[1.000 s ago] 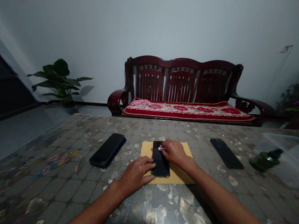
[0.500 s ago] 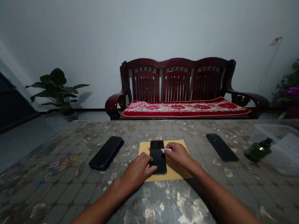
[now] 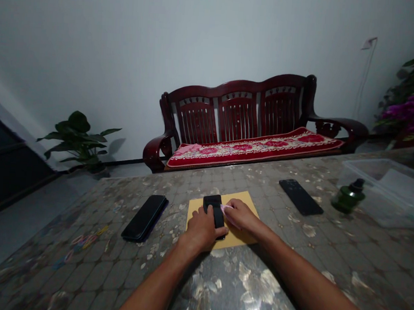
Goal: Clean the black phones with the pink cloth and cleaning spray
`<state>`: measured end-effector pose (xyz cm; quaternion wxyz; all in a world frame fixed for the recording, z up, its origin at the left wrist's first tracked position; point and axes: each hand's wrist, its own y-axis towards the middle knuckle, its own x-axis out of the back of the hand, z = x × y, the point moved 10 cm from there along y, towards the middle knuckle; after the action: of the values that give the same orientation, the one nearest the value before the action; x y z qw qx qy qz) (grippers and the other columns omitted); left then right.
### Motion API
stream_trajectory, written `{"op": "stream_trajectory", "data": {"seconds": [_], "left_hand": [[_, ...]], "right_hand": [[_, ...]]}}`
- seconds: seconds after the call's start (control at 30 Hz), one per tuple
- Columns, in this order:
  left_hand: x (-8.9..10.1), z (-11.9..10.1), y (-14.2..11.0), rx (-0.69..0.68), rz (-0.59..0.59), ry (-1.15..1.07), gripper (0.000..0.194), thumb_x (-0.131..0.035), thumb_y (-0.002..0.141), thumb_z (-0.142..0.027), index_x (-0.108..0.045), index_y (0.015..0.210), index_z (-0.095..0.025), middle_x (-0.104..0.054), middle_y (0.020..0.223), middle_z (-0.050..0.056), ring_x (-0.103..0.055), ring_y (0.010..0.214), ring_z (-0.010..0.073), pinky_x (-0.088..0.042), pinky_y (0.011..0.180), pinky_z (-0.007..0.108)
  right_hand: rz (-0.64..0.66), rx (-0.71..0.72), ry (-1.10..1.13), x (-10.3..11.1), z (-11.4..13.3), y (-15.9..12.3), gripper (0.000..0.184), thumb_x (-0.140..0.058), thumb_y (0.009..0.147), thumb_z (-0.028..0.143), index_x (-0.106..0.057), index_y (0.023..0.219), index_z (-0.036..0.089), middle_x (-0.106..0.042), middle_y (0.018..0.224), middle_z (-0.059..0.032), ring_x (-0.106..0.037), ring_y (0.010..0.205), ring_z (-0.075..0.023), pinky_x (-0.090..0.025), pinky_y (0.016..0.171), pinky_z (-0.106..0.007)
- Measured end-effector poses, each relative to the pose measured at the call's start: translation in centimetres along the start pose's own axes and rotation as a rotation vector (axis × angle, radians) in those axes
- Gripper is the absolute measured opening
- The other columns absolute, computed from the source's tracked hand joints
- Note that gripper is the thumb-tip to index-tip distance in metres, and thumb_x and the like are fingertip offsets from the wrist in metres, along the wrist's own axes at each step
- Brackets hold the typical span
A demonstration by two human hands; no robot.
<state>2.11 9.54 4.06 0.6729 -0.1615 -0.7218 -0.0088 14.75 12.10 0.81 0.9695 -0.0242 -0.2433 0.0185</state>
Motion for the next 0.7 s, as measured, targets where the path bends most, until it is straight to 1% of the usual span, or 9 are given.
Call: {"op": "stream_trajectory", "data": {"seconds": [0.1, 0.2, 0.27, 0.37, 0.5, 0.57, 0.63, 0.7], "left_hand": [[-0.3, -1.0, -0.2, 0.005, 0.027, 0.046, 0.081, -0.07, 0.081, -0.056, -0.046, 0.142, -0.007, -0.057, 0.133, 0.03, -0.056, 0.122, 0.0436, -0.047, 0.097, 0.049], [-0.7, -1.4, -0.1, 0.029, 0.056, 0.061, 0.093, -0.075, 0.073, -0.056, -0.043, 0.144, -0.004, -0.057, 0.131, 0.032, -0.055, 0.123, 0.0444, -0.048, 0.095, 0.048], [-0.9, -1.4, 0.0, 0.043, 0.062, 0.052, 0.093, -0.076, 0.071, -0.052, -0.043, 0.144, -0.005, -0.059, 0.128, 0.031, -0.056, 0.121, 0.0433, -0.05, 0.091, 0.045], [-0.9, -1.6, 0.0, 0.015, 0.058, 0.039, 0.085, -0.071, 0.072, -0.044, -0.043, 0.144, -0.007, -0.063, 0.123, 0.028, -0.059, 0.118, 0.0415, -0.05, 0.09, 0.042], [-0.7, -1.4, -0.3, -0.018, 0.057, 0.032, 0.087, -0.066, 0.073, -0.032, -0.037, 0.15, -0.006, -0.062, 0.125, 0.03, -0.06, 0.118, 0.0429, -0.05, 0.088, 0.042], [-0.6, -1.1, -0.4, -0.061, 0.062, -0.005, 0.081, -0.063, 0.073, -0.028, -0.039, 0.149, -0.009, -0.066, 0.122, 0.027, -0.064, 0.111, 0.0407, -0.05, 0.086, 0.041], [-0.4, -0.8, -0.4, -0.137, 0.069, -0.078, 0.071, -0.058, 0.074, -0.024, -0.046, 0.143, -0.016, -0.072, 0.113, 0.019, -0.069, 0.101, 0.0355, -0.051, 0.082, 0.038], [-0.3, -0.1, -0.3, -0.207, 0.075, -0.144, 0.065, -0.056, 0.074, -0.021, -0.051, 0.138, -0.023, -0.074, 0.112, 0.012, -0.071, 0.099, 0.0311, -0.051, 0.08, 0.034]], "right_hand": [[-0.013, 0.016, 0.025, -0.1, 0.9, -0.4, 0.023, -0.051, 0.084, 0.025, -0.054, 0.062, 0.019, -0.056, 0.057, 0.0005, -0.049, 0.057, -0.0125, -0.029, 0.053, -0.023], [-0.054, 0.007, 0.055, 0.1, 1.5, -0.8, 0.02, -0.053, 0.081, 0.024, -0.054, 0.062, 0.018, -0.059, 0.064, -0.0008, -0.053, 0.064, -0.0137, -0.033, 0.056, -0.023], [-0.069, -0.009, 0.096, 0.1, 1.6, -0.9, 0.019, -0.055, 0.079, 0.023, -0.054, 0.061, 0.018, -0.059, 0.064, -0.0007, -0.053, 0.066, -0.0139, -0.034, 0.057, -0.023], [-0.073, -0.053, 0.236, -0.3, 1.0, -0.9, 0.017, -0.055, 0.079, 0.026, -0.055, 0.064, 0.019, -0.055, 0.061, 0.0013, -0.049, 0.06, -0.013, -0.032, 0.054, -0.023], [-0.087, -0.073, 0.431, -0.8, 0.5, -1.0, 0.014, -0.058, 0.076, 0.028, -0.054, 0.066, 0.019, -0.053, 0.061, 0.0027, -0.047, 0.056, -0.0116, -0.033, 0.051, -0.022], [-0.024, -0.086, 0.546, -1.5, 0.8, -1.1, 0.013, -0.058, 0.076, 0.027, -0.053, 0.066, 0.02, -0.054, 0.059, 0.0024, -0.049, 0.055, -0.0119, -0.036, 0.051, -0.022], [0.071, -0.115, 0.646, -2.3, 1.2, -1.2, 0.012, -0.057, 0.076, 0.029, -0.052, 0.069, 0.02, -0.056, 0.058, 0.0019, -0.053, 0.052, -0.0128, -0.041, 0.05, -0.022], [0.109, -0.129, 0.68, -2.3, 1.4, -1.0, 0.012, -0.057, 0.077, 0.031, -0.052, 0.074, 0.021, -0.059, 0.058, 0.0014, -0.055, 0.051, -0.0133, -0.043, 0.049, -0.022]]}}
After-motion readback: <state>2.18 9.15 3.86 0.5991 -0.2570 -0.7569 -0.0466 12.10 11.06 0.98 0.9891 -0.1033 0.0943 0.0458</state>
